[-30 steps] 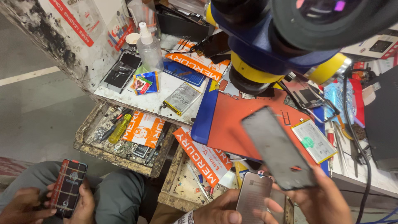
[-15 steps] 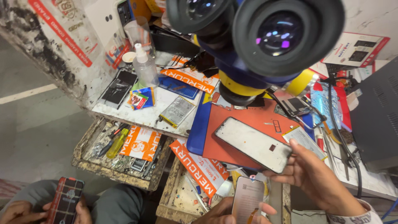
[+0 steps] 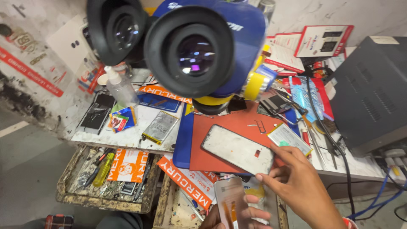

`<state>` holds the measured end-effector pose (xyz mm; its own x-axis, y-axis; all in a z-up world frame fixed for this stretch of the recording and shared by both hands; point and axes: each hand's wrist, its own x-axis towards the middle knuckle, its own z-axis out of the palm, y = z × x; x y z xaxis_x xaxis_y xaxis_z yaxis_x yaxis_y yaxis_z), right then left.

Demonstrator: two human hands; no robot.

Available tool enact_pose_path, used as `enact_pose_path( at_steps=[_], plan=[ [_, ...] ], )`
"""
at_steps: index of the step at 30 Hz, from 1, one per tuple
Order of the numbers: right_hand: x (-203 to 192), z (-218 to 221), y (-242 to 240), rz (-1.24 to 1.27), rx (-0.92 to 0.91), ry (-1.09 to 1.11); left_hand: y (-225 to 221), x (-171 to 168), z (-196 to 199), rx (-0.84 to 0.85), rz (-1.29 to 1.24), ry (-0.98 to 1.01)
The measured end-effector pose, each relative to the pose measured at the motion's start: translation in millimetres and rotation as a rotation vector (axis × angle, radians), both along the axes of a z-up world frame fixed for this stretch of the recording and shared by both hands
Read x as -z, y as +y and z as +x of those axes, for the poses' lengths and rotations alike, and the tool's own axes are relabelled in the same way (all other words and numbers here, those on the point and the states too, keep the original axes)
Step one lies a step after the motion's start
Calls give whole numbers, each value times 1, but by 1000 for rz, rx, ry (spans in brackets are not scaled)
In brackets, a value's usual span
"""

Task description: The person cleans the interior of a mobile phone frame and scrapes away residue from its edges using a thin metal tool.

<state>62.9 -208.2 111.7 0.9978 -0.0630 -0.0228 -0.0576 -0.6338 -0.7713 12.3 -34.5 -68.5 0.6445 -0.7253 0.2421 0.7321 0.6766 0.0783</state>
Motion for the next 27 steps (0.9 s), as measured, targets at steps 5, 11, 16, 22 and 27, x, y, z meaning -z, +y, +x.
enact_pose_path(
  at_steps=[5,11,16,22,27],
  plan=[
    [-10,1,-6,-98,-36,118,-19,36,14,-351,194,-49],
    [63,-58,-45,-172,-162,-285,-17,34,12,-687,545,-48],
    [173,-77,-70,-189,-460,-153,-28,43,28,-641,71,-169],
    [153,-27,-73,423,-261,542,-34,-20,29,-543,470,-309],
    [19,-48,-65,-85,-418,-381,9,-91,18,-772,718,-647]
  ],
)
